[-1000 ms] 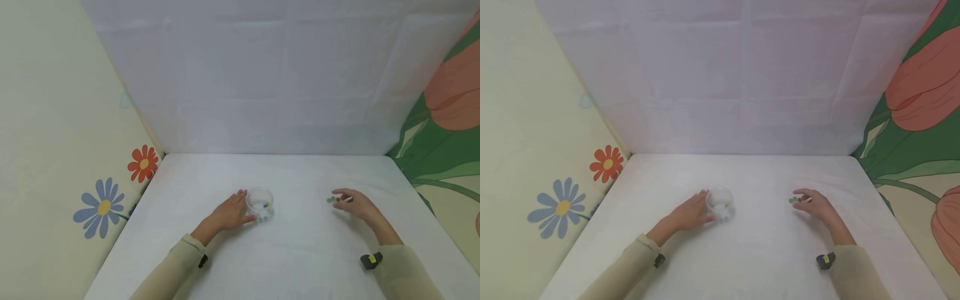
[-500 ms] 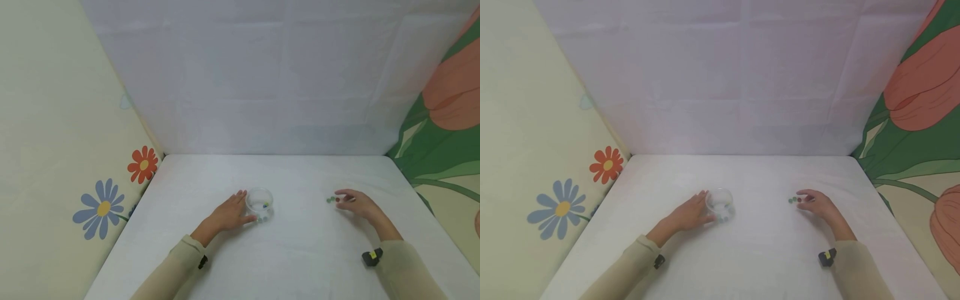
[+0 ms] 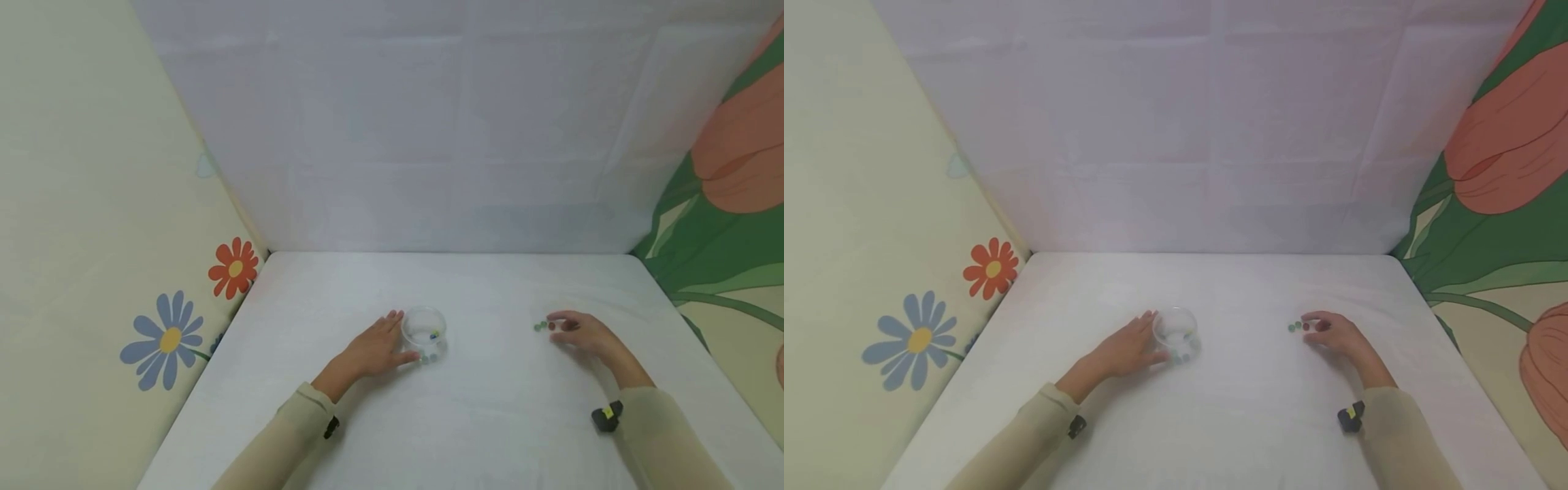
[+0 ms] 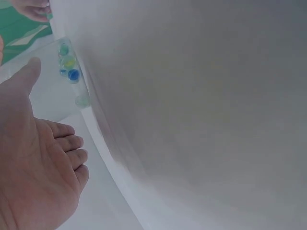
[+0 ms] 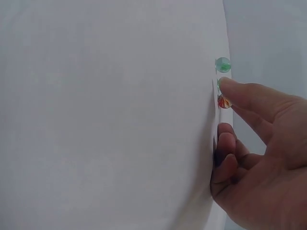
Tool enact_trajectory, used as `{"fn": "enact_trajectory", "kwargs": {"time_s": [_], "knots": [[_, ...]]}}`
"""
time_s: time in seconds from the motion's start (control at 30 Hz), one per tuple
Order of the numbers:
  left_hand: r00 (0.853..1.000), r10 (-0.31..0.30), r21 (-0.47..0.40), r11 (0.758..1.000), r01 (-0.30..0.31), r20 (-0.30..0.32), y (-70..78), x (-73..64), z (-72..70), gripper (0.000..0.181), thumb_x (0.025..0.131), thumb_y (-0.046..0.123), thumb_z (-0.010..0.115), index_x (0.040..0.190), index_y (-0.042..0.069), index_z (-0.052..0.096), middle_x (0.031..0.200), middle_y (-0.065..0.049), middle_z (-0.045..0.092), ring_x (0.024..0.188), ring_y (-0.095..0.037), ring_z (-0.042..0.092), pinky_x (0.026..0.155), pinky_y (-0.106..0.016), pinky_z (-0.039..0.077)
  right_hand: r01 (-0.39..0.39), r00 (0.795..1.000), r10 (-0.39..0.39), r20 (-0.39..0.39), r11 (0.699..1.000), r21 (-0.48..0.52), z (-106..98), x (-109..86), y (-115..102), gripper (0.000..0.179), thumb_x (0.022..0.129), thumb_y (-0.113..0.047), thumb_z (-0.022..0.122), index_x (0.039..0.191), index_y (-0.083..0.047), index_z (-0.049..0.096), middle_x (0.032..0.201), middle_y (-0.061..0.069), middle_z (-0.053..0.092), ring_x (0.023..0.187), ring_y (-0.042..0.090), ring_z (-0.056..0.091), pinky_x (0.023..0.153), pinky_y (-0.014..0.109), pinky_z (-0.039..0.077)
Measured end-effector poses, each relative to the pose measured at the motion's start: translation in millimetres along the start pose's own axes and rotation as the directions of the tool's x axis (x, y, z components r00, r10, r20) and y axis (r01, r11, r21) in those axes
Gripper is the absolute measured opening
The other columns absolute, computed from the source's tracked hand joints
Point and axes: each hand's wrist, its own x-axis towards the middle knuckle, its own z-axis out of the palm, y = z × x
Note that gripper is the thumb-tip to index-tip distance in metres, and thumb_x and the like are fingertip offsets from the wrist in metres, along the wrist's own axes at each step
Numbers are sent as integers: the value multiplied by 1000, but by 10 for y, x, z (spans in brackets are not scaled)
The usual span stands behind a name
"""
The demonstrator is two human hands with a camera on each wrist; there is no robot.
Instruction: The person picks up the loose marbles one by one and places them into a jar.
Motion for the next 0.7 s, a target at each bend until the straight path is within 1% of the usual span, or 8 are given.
{"fn": "enact_trajectory", "kwargs": {"time_s": [0.2, 0.3, 0.5, 0.7], "knots": [[1000, 0, 6, 1000, 0, -7, -11, 10, 24, 97, 98, 68, 46, 160, -1, 18, 168, -14, 17, 156, -26, 13, 128, -39, 13, 3, 1000, -3, -2, 1000, -17, 23, 14, -5, 55, 95, -20, 70, 144, -3, 53, 139, 35, 47, 126, 50, 45, 100, 64, 45], [1000, -4, -5, 1000, 4, -5, 4, -1, 3, 97, 98, 68, 47, 160, -1, 18, 168, -14, 17, 156, -26, 13, 128, -39, 14, 1, 1000, -1, -2, 999, -35, 30, 26, -17, 53, 95, -19, 70, 143, -2, 53, 139, 34, 47, 127, 51, 45, 102, 66, 42], [1000, -7, -10, 1000, 7, -4, 17, -14, -10, 97, 98, 67, 48, 160, -1, 18, 168, -14, 18, 156, -26, 13, 128, -39, 14, 3, 1000, -4, -2, 998, -70, 26, 54, -15, 50, 96, -18, 69, 141, -2, 56, 136, 33, 50, 123, 49, 47, 99, 64, 44], [1000, -14, -16, 1000, 14, 1, 26, -12, -10, 97, 98, 66, 49, 160, 0, 19, 168, -14, 18, 156, -26, 13, 128, -39, 14, -23, 999, 20, -45, 998, -65, 38, 68, -3, 42, 95, -19, 69, 132, -1, 62, 129, 31, 54, 117, 47, 51, 96, 60, 46]]}}
